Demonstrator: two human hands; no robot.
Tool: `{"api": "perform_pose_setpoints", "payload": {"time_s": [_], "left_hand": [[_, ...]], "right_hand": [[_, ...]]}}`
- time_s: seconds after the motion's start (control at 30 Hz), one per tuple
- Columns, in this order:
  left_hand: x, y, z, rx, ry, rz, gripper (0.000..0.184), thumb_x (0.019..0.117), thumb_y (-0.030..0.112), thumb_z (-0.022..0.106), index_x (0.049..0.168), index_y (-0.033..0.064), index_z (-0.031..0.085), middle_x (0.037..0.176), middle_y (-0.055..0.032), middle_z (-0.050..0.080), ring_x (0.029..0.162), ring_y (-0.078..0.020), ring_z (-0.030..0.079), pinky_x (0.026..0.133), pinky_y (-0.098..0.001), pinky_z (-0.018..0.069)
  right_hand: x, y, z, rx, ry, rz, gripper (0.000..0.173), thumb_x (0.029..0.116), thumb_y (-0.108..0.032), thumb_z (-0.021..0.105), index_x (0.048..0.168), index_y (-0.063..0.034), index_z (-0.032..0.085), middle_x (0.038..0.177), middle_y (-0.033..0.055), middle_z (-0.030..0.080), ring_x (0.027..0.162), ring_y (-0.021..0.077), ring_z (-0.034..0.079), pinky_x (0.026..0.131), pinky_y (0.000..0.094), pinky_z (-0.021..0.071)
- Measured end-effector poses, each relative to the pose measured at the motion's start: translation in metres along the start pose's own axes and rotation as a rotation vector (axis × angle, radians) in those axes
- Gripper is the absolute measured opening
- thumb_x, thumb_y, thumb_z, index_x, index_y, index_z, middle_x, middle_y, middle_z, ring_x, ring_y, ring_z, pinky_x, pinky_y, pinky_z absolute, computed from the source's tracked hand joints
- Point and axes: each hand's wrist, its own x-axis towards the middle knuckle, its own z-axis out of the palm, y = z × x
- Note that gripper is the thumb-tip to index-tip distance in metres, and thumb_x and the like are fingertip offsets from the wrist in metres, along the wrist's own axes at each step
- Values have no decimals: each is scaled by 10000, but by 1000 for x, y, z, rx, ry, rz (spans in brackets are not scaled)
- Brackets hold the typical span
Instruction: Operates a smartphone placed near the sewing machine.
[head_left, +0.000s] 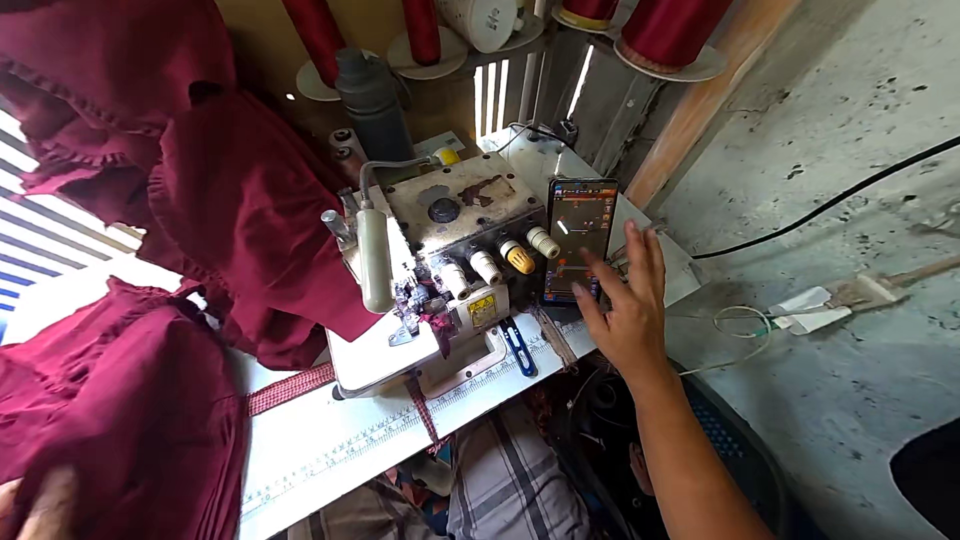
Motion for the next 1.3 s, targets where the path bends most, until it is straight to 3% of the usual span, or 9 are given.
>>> {"api": "perform_pose_setpoints", "payload": {"time_s": [0.07, 0.13, 0.27, 0.5, 0.8, 0.97, 1.1, 1.2, 1.3], "left_hand": [[7, -109, 15, 87, -46, 301, 381, 1075, 202, 490, 1118, -159, 605, 1002, -257, 679, 962, -162, 675, 868, -342, 555], [1, -141, 44, 134, -5, 160, 441, 1059, 310, 525, 1158, -100, 653, 1052, -294, 699, 1000, -312, 704, 913, -513, 543], [1, -145, 55, 143, 32, 107, 486, 1034, 376, 559, 1162, -79, 669, 1092, -283, 699, 1046, -314, 696, 958, -501, 530], [1, -148, 55, 204, 26, 119, 469, 1033, 372, 559, 1154, -66, 676, 1097, -271, 706, 1068, -326, 695, 972, -499, 525], [4, -164, 54, 221, 24, 157, 436, 1036, 381, 571, 1154, -24, 680, 1062, -221, 715, 1017, -270, 703, 939, -478, 538], [5, -168, 53, 226, 25, 159, 424, 1032, 377, 578, 1166, -12, 679, 1072, -213, 717, 1029, -265, 702, 943, -471, 538], [6, -168, 54, 226, 27, 157, 423, 1030, 383, 580, 1143, -13, 678, 1039, -206, 717, 992, -251, 703, 915, -466, 544], [6, -166, 54, 196, 18, 178, 457, 1026, 401, 585, 1137, -33, 674, 1042, -226, 713, 993, -257, 703, 918, -453, 545], [2, -167, 42, 79, -118, 118, 688, 949, 528, 642, 1324, -46, 592, 1262, -251, 650, 1201, -251, 633, 1062, -415, 488]], "right_hand": [[9, -2, -1, -15, -8, 17, 527, 1018, -432, 565, 1494, -205, 557, 1687, 181, 246, 1562, 420, 180, 1229, 633, 224], [11, -2, -2, -1, 21, 19, 555, 1013, -422, 580, 1516, -193, 530, 1686, 171, 254, 1566, 398, 189, 1239, 613, 232], [3, 1, -1, 46, 92, 32, 411, 984, -334, 652, 1369, -190, 673, 1625, 159, 390, 1533, 383, 291, 1226, 564, 301], [1, 1, 10, 96, 253, 92, 276, 922, -215, 762, 1195, -175, 778, 1528, 157, 521, 1472, 366, 411, 1188, 518, 378], [-3, 1, 3, 135, 234, 64, 259, 964, -205, 707, 1212, -157, 767, 1530, 146, 522, 1475, 345, 412, 1196, 511, 370], [-18, 2, 2, 99, 162, 16, 200, 981, -228, 655, 1096, -142, 794, 1508, 178, 533, 1469, 390, 400, 1191, 541, 361], [-5, 0, 5, 24, -1, -45, 327, 988, -361, 643, 1275, -233, 733, 1635, 180, 366, 1543, 441, 224, 1220, 633, 243], [14, -2, 2, -14, -62, -27, 566, 966, -479, 642, 1489, -277, 564, 1702, 176, 204, 1572, 437, 114, 1238, 654, 168], [17, -5, 0, 28, 26, -12, 570, 971, -423, 649, 1498, -228, 555, 1694, 157, 241, 1573, 397, 159, 1250, 617, 207]]}}
